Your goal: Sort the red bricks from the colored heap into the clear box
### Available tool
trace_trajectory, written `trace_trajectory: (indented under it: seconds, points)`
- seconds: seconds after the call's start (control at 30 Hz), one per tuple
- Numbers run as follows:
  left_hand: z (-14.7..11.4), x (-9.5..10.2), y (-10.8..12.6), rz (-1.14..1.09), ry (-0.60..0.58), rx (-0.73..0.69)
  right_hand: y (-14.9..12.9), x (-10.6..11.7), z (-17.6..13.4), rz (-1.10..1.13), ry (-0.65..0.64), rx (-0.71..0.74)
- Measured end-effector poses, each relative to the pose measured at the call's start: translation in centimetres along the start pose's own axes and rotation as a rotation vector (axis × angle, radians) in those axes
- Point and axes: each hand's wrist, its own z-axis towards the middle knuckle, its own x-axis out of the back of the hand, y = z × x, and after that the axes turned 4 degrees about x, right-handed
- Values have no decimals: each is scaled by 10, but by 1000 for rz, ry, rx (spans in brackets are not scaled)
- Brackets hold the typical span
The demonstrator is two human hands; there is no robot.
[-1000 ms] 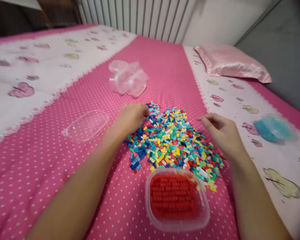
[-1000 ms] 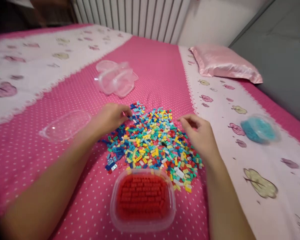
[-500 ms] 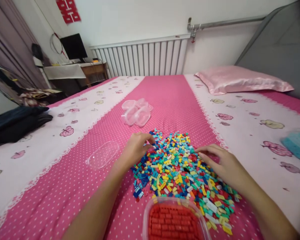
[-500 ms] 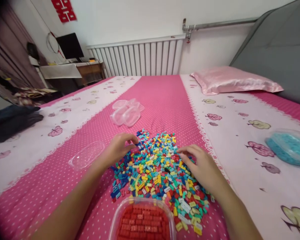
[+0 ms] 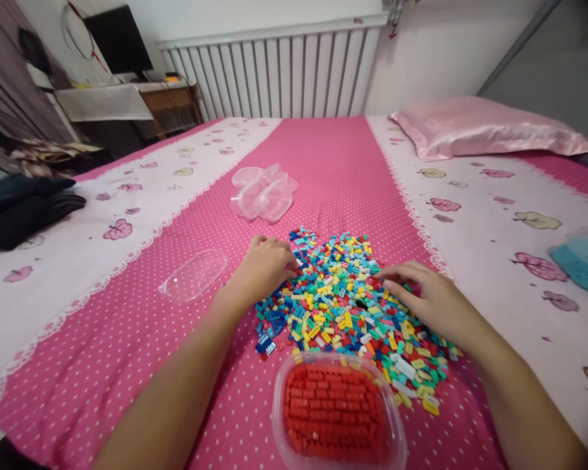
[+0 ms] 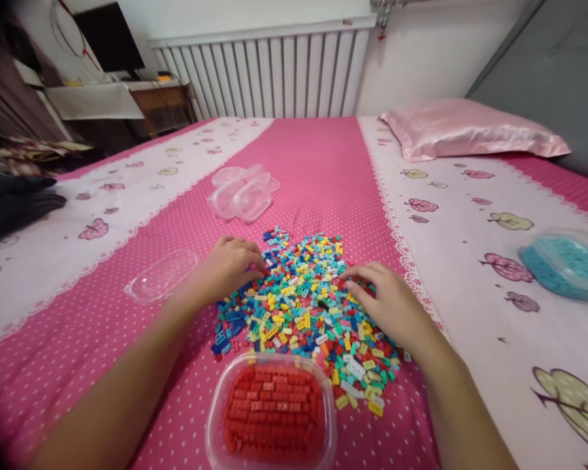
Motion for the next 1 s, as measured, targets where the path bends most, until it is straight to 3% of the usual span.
trace_trajectory:
  seconds: [0.2, 0.43, 0.57, 0.73, 1.0]
  points:
    - [2, -9, 1, 45, -25, -40, -4, 4, -2, -35, -3, 14]
    - [0, -1, 1, -18, 63, -21, -18, 5, -3, -23, 79, 49]
    - [-4, 7, 11, -176, 107, -123, -49, -3, -6, 83, 147, 111]
    - [-11, 15, 30, -454, 43, -305, -87, -17, -13, 134, 126, 200]
    - [-14, 9, 31, -786, -49, -293, -99, -22, -18, 18, 130, 193]
